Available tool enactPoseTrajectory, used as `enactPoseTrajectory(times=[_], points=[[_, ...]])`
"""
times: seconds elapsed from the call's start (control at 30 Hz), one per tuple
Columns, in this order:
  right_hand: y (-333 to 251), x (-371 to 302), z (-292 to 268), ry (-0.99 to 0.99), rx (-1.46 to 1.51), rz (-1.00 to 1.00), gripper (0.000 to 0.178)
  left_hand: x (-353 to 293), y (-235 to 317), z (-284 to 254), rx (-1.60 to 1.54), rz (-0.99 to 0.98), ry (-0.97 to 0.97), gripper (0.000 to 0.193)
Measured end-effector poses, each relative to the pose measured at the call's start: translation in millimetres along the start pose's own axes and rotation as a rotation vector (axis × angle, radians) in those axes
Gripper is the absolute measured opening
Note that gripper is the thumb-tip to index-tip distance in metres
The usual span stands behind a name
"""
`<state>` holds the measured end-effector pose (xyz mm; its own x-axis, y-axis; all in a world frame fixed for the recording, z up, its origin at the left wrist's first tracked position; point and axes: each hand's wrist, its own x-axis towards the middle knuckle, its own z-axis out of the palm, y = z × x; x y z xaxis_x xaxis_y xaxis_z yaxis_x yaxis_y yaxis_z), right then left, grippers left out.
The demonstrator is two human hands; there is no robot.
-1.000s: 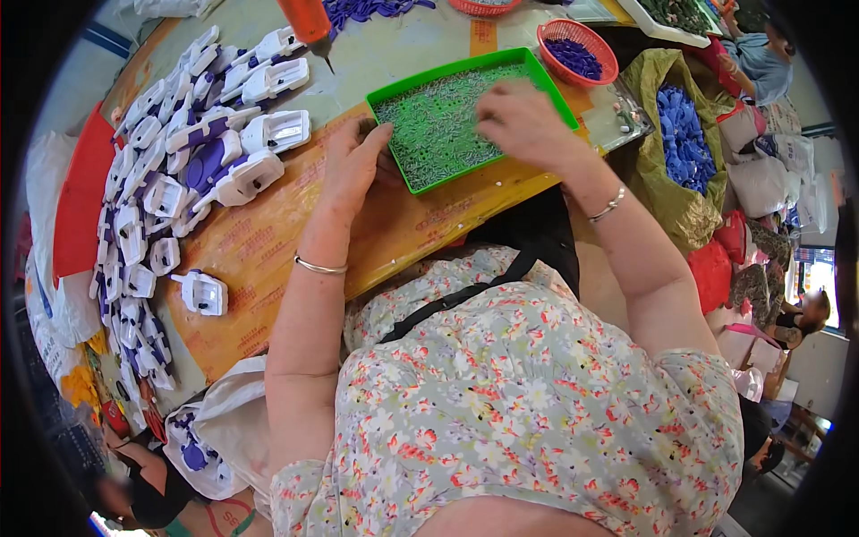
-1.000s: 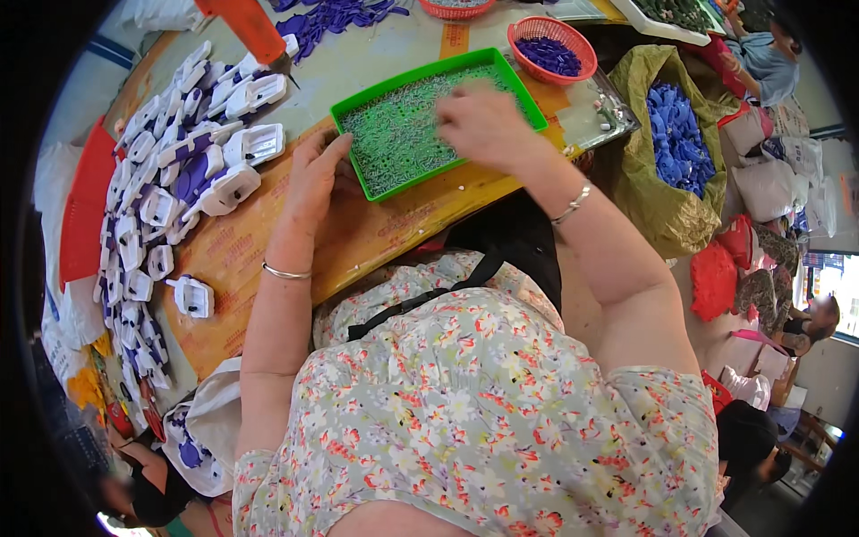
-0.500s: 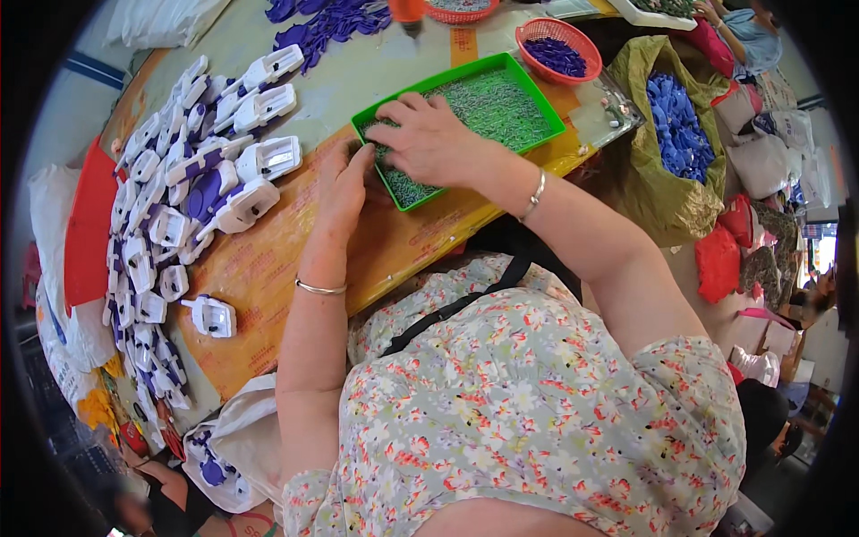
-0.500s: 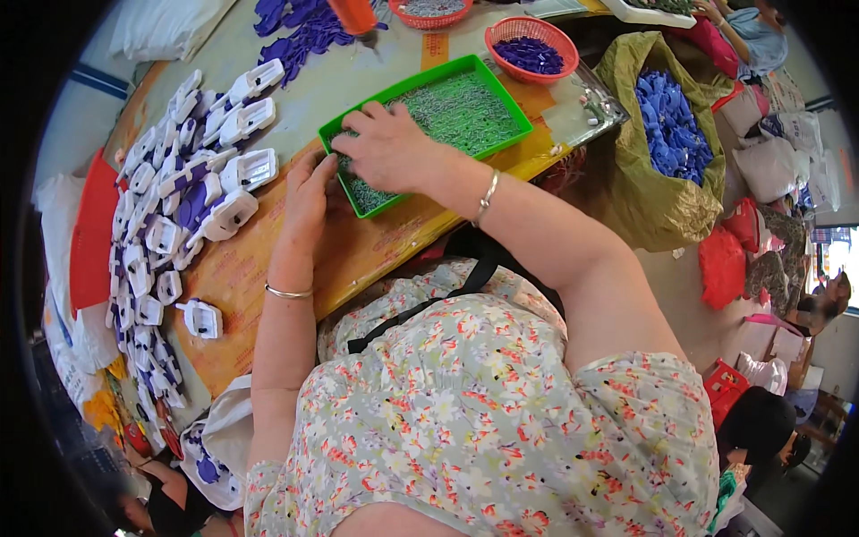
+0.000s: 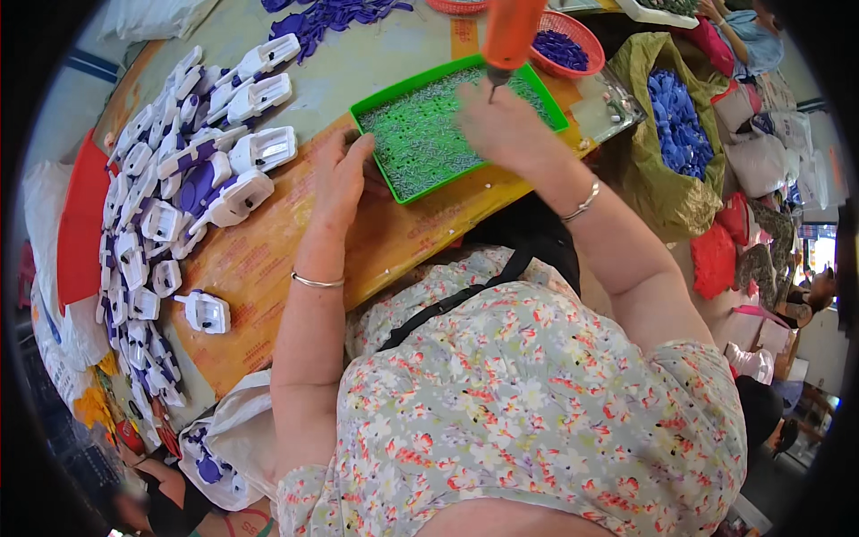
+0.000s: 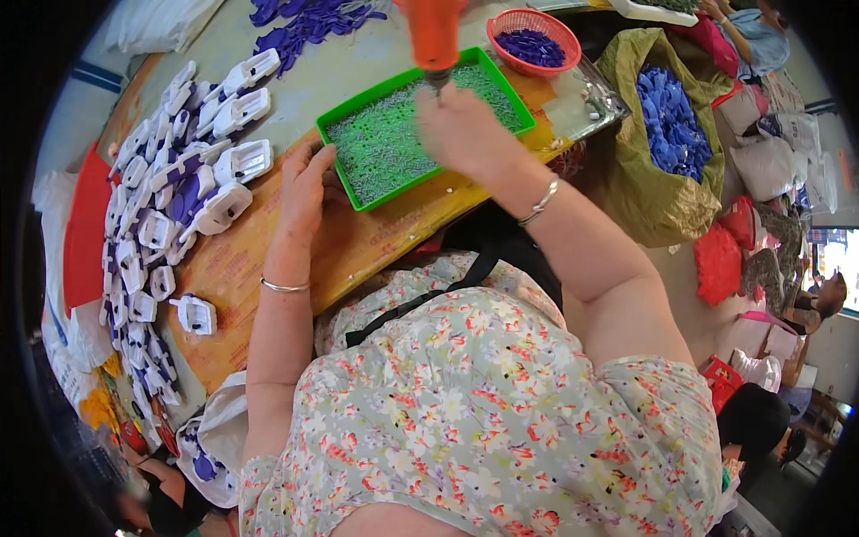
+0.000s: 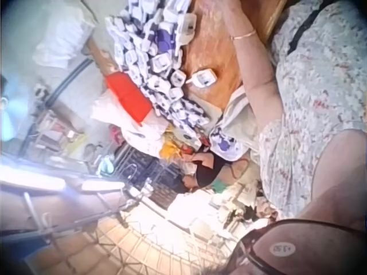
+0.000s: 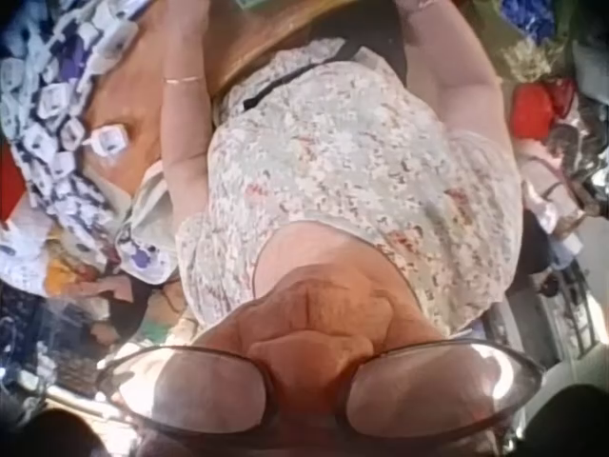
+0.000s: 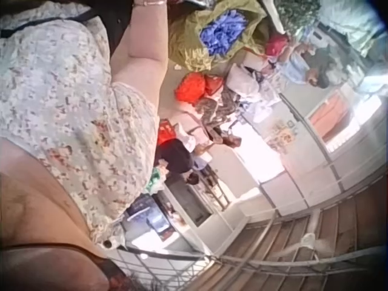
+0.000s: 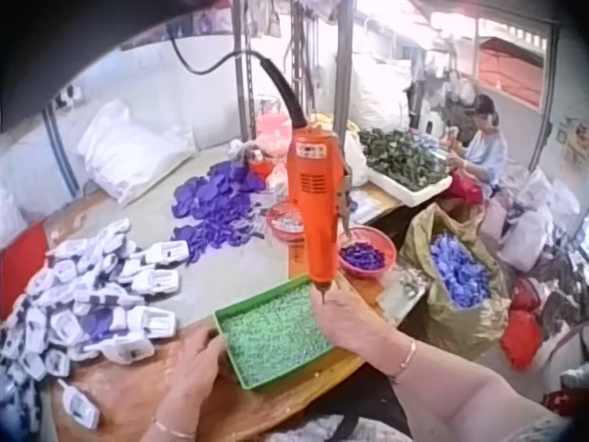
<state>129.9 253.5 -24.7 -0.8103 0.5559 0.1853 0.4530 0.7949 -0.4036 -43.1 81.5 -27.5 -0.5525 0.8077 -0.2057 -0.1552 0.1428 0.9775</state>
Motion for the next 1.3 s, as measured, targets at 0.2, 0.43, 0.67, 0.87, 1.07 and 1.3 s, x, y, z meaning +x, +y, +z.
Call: enactPoseTrajectory(times=[0.2, 0.43, 0.67, 0.87, 1.07, 1.3], points=[[-49.5, -7.0, 21.6, 0.019, -0.159, -0.470, 0.013, -0.4, -2.3, -1.9, -0.015, -0.010, -0.029, 0.039], [18.2, -12.8, -49.0, -0.198, -0.087, -0.115, 0.016, 0.4, -4.6, -5.7, -0.020, 0.002, -0.032, 0.034], [-14.5, -7.3, -36.1, -0.305, 0.070, -0.309, 0.023, -2.7, 0.3, -3.9, -0.025, -0.038, 0.005, 0.033], [-47.1, 23.5, 19.1, -0.127, 0.182, -0.494, 0.029, -6.8, 4.4, -1.0, 0.018, -0.016, -0.024, 0.031], [-59.7, 29.1, 30.5, 0.048, 0.049, -0.528, 0.018, -7.9, 8.7, -1.3, 0.052, -0.056, -0.019, 0.035], [-26.1, 7.8, -27.9, -0.402, 0.190, -0.458, 0.015, -6.0, 6.6, -3.3, 0.035, -0.044, -0.064, 0.039]])
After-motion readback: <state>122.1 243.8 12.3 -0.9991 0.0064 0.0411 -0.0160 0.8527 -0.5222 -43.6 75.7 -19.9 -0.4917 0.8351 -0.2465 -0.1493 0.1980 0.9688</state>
